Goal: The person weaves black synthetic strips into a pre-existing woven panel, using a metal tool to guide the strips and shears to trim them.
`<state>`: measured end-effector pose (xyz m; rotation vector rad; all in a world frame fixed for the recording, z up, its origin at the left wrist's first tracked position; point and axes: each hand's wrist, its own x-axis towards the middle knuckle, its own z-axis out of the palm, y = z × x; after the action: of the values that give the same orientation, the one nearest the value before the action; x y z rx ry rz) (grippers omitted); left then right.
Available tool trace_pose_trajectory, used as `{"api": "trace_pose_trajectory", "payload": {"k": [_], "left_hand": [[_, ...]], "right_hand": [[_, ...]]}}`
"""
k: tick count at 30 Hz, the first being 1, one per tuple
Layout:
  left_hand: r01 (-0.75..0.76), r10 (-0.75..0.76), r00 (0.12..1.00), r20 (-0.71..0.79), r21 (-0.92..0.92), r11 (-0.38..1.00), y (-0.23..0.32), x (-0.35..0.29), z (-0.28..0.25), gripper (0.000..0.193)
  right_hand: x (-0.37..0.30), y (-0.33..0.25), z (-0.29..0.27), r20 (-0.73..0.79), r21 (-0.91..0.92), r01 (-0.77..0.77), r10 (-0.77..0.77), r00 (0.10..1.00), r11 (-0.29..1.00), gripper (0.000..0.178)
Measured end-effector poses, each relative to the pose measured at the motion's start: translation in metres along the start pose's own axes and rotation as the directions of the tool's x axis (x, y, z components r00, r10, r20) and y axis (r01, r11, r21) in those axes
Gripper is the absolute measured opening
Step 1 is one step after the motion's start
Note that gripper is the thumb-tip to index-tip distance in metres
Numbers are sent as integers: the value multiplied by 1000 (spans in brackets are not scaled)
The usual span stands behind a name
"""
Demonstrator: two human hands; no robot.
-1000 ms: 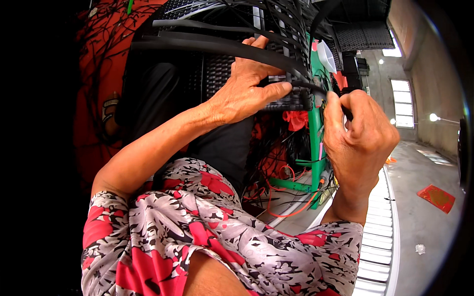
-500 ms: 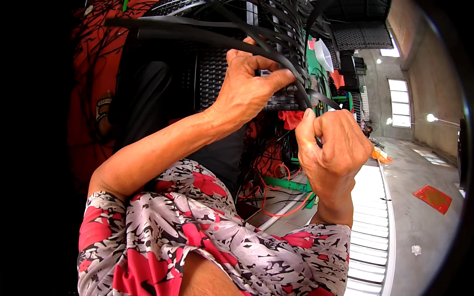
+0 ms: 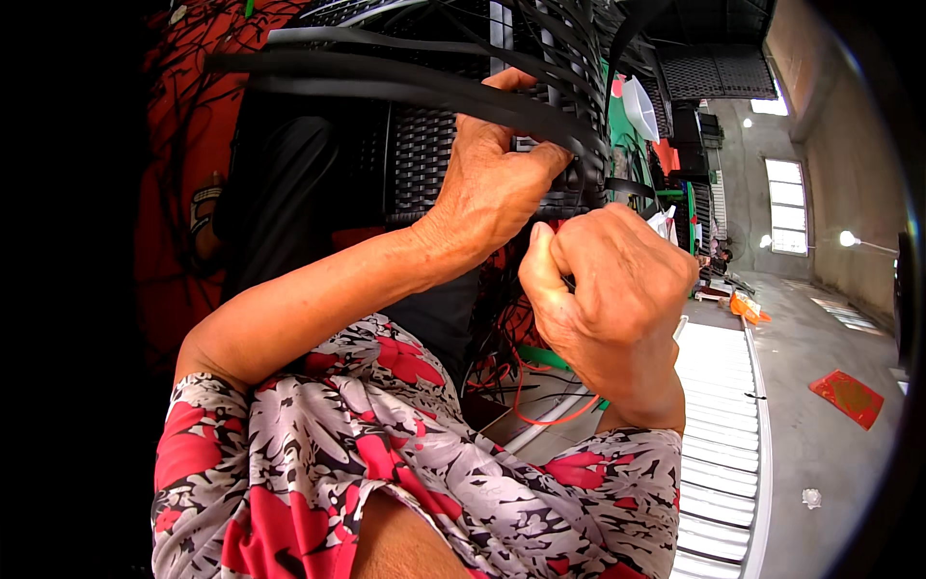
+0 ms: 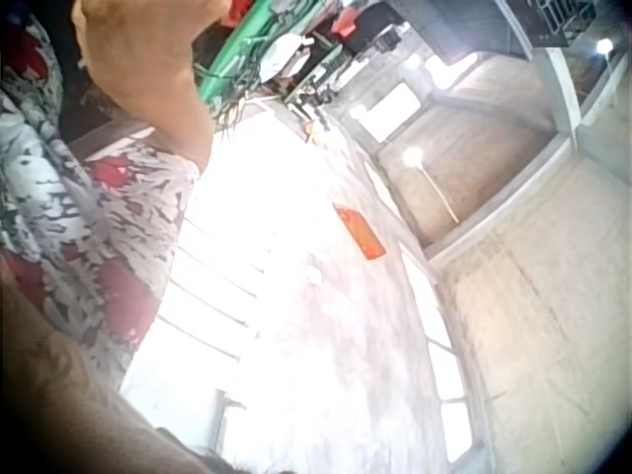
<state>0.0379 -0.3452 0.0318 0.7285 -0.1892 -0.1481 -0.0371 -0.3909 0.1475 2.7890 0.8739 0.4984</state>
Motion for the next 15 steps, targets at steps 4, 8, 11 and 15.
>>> {"api": "trace_pose_trajectory", "payload": {"k": [4, 8, 11, 15], "left_hand": [[-39, 41, 999, -27, 65, 997, 4, -3, 4, 26], [25, -26, 999, -23, -73, 997, 25, -6, 7, 32], [23, -33, 998, -55, -172, 985, 28, -9, 15, 34], [-18, 26, 998, -50, 155, 988, 18, -6, 9, 40]], "right_hand": [[1, 4, 2, -66, 65, -55, 60, 996, 996, 33], [1, 12, -6, -77, 159, -202, 216, 973, 966, 32], [2, 12, -16, -48, 220, -324, 342, 939, 920, 32], [3, 11, -9, -7, 271, -189, 199, 980, 944, 33]]}}
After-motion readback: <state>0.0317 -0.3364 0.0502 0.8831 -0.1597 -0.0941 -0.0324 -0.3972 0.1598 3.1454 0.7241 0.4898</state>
